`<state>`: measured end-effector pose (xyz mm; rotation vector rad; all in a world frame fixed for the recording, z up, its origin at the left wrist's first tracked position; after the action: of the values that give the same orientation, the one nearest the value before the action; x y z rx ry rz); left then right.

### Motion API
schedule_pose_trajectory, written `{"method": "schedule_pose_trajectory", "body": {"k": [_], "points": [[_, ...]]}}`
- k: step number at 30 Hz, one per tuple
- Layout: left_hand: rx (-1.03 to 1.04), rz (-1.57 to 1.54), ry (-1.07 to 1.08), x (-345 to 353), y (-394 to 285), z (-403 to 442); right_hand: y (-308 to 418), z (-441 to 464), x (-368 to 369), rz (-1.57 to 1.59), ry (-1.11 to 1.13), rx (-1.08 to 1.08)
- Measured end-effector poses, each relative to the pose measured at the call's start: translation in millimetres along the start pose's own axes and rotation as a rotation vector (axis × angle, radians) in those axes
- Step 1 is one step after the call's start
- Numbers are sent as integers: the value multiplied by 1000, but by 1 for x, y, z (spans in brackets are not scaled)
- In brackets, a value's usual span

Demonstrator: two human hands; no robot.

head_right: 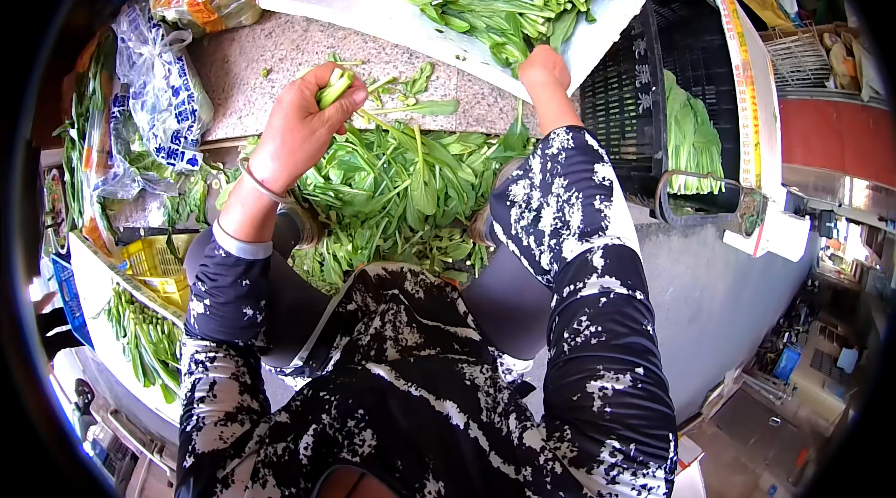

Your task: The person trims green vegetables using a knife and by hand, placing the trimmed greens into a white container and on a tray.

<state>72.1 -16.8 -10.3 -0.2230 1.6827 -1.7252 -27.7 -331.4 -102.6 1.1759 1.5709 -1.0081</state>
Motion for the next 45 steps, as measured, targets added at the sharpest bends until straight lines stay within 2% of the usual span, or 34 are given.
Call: {"method": "schedule_pose_trajectory", "body": {"k": [4,8,9,11,12,14,15,18,20,21,22,23,24,25,26,28,30,31,34,39,41,42,44,45], "points": [[11,75,-67,-6,-3,5,-1,-3,-5,59,-22,-34],[1,146,-41,-7,-11,5,-7,-1,-14,192,13,-174],[-2,146,-49,-6,-10,5,-7,-5,-19,330,14,-278],[98,138,-73,-3,-10,6,-6,-34,-36,587,48,-441],[100,198,-78,-2,-13,6,-5,-53,-45,589,53,-448],[292,258,-175,2,-21,5,1,-96,-62,744,86,-636],[306,402,-120,3,-29,5,2,-118,-70,747,95,-637],[482,325,-158,11,-43,2,2,-164,-70,727,272,-663],[510,342,-142,16,-41,1,3,-182,-68,919,456,-694],[544,359,-133,18,-41,1,3,-184,-66,922,456,-691],[546,360,-131,19,-38,1,4,-186,-66,979,458,-723],[451,304,-75,20,-30,3,4,-187,-68,1035,458,-756],[356,248,-21,21,-24,4,3,-189,-72,1037,455,-758],[280,100,-17,22,-20,5,2,-191,-75,1095,602,-621],[283,102,-18,22,-19,5,0,-191,-74,1146,747,-478],[-13,-181,-1,22,-12,4,1,-191,-68,1179,787,-529],[-19,-198,-51,23,-4,6,2,-197,-63,1396,1049,-456],[-25,-205,-77,22,-1,6,4,-198,-60,1423,1102,-504],[-10,-189,-123,21,-4,6,7,-204,-58,1423,1018,-494],[72,-104,-176,21,-5,6,11,-204,-56,1465,1055,-448],[81,-86,-190,20,-8,5,9,-199,-49,1421,1217,-428],[79,-86,-190,20,-8,5,11,-202,-49,1421,1218,-426],[101,-85,-178,20,-7,5,12,-205,-52,1442,1046,-404],[101,-85,-178,20,-7,5,12,-204,-51,1442,1047,-404]]}}
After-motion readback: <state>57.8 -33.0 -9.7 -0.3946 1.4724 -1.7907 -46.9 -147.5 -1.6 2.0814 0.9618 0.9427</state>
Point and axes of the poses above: each hand's wrist, its own z-axis towards the middle knuckle, its own x-axis out of the palm, y = z × x, the point moved 4 cm from there along z, towards the middle knuckle, and after that the axes turned 15 degrees about x, right-handed, at the moved point
